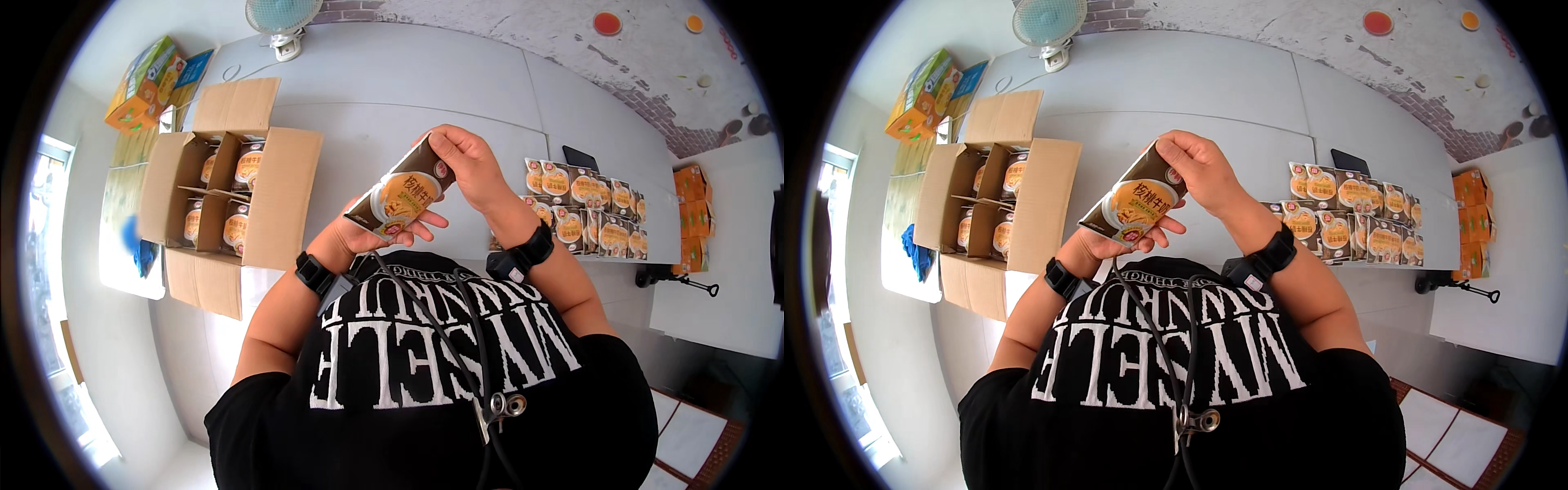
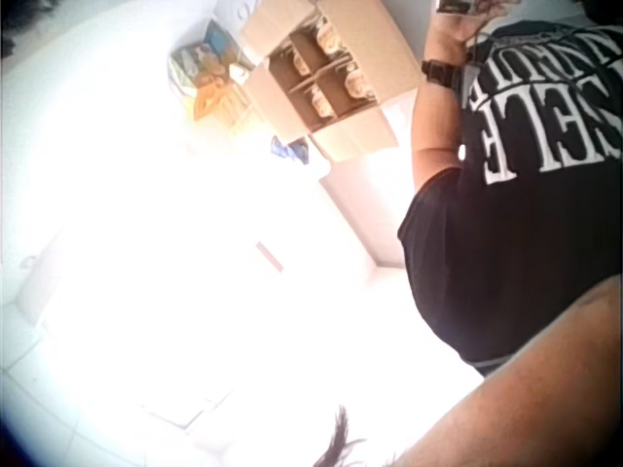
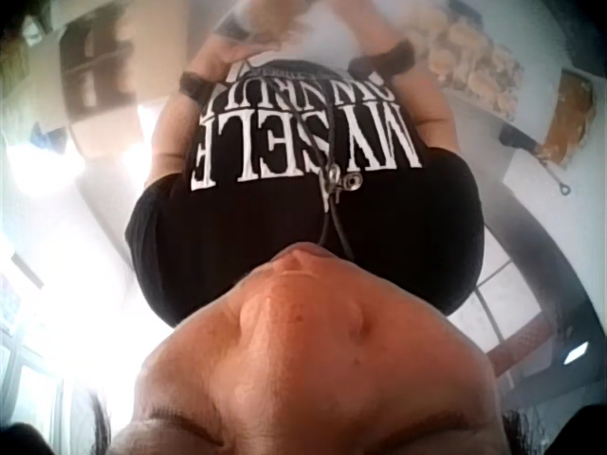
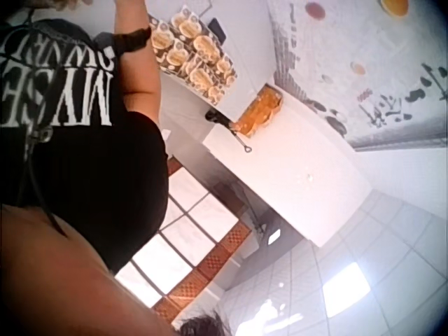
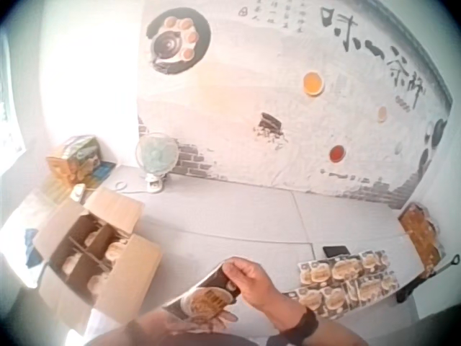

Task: The person opens a cardboard box, inserts cardboard dividers to create compartments, and then transfers individual beverage packets from a table into the box while occasionally inspecting the packaging.

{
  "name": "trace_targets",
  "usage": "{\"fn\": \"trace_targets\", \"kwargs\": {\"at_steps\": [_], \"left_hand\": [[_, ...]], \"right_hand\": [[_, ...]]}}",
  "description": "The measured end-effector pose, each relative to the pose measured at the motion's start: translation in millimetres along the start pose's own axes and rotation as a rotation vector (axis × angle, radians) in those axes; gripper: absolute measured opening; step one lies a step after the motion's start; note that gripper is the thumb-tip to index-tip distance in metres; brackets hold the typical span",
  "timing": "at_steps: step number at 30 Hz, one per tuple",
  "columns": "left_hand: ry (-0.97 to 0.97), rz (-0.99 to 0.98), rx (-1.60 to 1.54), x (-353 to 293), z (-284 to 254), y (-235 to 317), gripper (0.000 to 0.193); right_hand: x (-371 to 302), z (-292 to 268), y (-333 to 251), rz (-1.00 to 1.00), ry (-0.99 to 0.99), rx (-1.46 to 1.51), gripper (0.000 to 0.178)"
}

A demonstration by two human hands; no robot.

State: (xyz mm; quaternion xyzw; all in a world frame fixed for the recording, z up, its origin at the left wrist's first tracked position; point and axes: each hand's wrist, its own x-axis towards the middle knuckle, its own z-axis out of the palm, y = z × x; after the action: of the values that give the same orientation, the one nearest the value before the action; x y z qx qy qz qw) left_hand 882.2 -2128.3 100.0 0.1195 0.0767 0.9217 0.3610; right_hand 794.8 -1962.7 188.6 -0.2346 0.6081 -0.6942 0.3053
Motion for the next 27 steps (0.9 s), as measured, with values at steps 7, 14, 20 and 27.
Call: {"fn": "trace_targets", "kwargs": {"at_steps": [7,14,20,27], "left_hand": [[0.388,0.314,0.264,-1.3,3.7,2.0,0.048],[0.686,0.496,0.454,-5.6,8.4,14.3,0.046],[0.648,0.516,0.473,-9.3,11.1,15.8,0.051],[0.644,0.491,0.499,-8.5,19.9,13.7,0.052]], "right_hand": [[10.4,-1.5,21.8,-0.279,0.125,-0.193,0.03],[-13.3,-1.3,41.3,0.14,0.118,0.045,0.038],[-15.8,0.7,49.4,0.16,0.139,0.05,0.037],[-17.4,-0.1,55.2,0.136,0.161,0.018,0.036]]}}
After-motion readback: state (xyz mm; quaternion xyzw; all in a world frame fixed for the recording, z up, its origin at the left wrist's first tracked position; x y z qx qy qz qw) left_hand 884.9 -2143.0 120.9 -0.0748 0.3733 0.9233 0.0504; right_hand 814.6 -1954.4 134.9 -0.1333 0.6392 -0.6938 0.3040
